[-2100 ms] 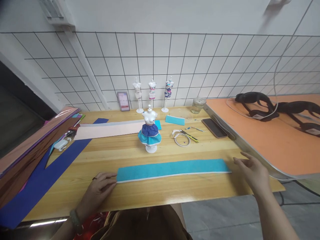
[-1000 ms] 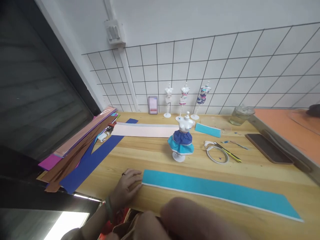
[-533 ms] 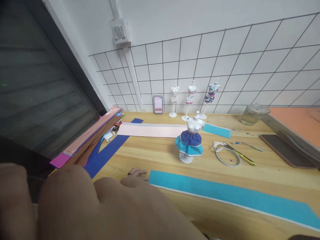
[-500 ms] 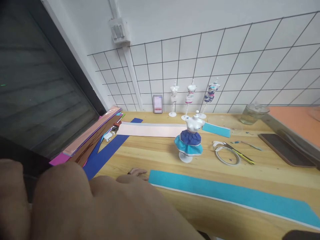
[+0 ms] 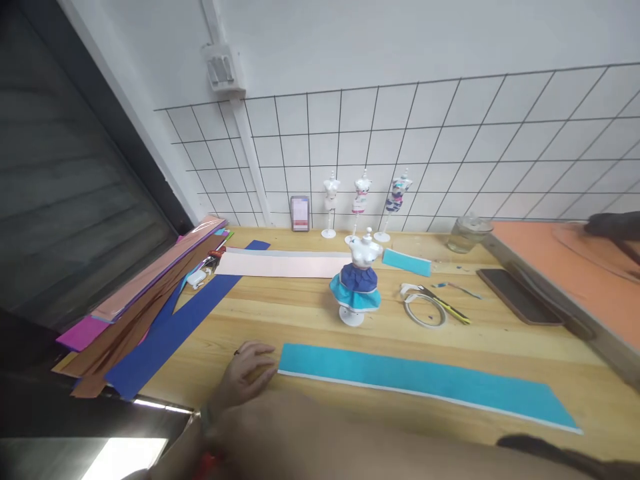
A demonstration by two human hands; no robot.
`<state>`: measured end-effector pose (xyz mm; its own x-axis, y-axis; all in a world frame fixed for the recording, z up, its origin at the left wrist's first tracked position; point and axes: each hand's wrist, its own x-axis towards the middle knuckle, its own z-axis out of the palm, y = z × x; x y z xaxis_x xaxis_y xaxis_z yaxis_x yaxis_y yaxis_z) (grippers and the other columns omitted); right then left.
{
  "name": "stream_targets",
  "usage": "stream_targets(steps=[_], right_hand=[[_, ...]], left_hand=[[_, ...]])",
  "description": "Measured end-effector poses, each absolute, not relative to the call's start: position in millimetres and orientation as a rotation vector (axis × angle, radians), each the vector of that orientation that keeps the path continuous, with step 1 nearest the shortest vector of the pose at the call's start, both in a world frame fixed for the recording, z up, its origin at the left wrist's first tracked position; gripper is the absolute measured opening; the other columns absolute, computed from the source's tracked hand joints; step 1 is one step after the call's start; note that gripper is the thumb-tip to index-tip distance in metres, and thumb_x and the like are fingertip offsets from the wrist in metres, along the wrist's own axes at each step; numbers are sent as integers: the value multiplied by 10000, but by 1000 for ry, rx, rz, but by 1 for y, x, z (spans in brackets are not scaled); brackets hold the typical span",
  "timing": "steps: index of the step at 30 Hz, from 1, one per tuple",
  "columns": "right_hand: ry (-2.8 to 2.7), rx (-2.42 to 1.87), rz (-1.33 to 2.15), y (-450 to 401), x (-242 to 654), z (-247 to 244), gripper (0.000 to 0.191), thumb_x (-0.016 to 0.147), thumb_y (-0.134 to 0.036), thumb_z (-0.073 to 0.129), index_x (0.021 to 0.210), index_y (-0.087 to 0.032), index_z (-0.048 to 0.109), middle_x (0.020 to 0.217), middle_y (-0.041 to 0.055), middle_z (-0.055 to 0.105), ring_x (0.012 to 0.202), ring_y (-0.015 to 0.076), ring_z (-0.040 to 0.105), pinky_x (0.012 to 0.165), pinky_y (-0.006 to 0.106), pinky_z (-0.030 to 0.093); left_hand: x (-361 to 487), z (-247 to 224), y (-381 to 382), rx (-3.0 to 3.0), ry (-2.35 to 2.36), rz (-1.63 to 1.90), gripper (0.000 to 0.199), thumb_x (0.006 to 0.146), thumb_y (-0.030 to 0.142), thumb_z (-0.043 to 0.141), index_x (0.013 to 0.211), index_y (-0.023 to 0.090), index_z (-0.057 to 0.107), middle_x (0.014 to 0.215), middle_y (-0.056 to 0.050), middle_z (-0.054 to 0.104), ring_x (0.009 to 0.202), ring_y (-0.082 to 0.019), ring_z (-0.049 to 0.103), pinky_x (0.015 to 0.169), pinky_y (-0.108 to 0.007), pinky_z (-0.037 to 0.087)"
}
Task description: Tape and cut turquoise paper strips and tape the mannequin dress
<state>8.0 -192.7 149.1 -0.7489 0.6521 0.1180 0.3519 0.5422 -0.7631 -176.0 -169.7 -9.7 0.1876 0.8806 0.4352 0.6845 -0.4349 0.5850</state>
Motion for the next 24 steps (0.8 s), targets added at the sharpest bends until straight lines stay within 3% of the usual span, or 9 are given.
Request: stream_targets(steps=[3,8,12,15,18,20,22,24], right_hand=[[-2441,-893,1121,-170,60,125,253,808,-271,446,738,-223,684,570,-38,660,465,94,565,490,189,422],[-2171,-1497,1035,-140,125,56,297,777,-285,478,998,-213,664,926,62,702,840,220,641,707,269,476],[-2049,-1535,951,-134,147,23,326,825,-361,424,990,-191,648,974,80,688,911,224,626,783,291,475],[-1957,-1504,847,-143,151,10,335,842,-406,413,958,-190,642,998,79,678,935,206,615,812,267,465],[-1867,-1485,742,-157,155,-8,317,842,-433,427,843,-201,643,881,53,690,832,176,629,745,221,474],[-1818,-1489,630,-163,159,-20,329,831,-444,445,687,-198,609,680,22,654,650,147,609,608,190,468],[-1775,-1480,477,-167,163,-29,401,826,-452,445,526,-193,506,488,-15,515,473,111,508,477,178,413],[-1752,-1452,348,-169,165,-31,459,833,-451,425,453,-193,411,423,-38,383,401,87,408,425,181,358]], left_hand=[[-179,4,-167,2101,1518,1117,115,781,250,551,818,204,650,907,-69,645,899,-194,570,820,-385,448],[-158,51,-132,1970,1533,1323,196,772,282,571,945,200,613,948,-68,631,927,-192,555,840,-374,442],[-105,89,-95,1990,1383,1417,527,735,324,614,1223,229,439,1113,-76,572,1044,-205,505,899,-384,398],[-64,106,-72,1968,1311,1431,725,689,378,653,1314,252,310,1205,-90,503,1135,-233,441,936,-408,355],[-37,111,-56,1914,1324,1422,839,630,404,697,1337,264,268,1204,-92,489,1152,-256,415,945,-421,330],[-26,110,-49,1877,1333,1430,864,616,405,706,1343,275,258,1181,-80,503,1147,-255,411,947,-416,321],[-19,107,-43,1840,1330,1434,877,604,388,719,1343,282,260,1112,-61,540,1110,-247,433,934,-407,325],[-15,105,-39,1805,1298,1428,864,603,347,726,1339,279,279,1017,-43,571,1050,-235,470,916,-394,335]])
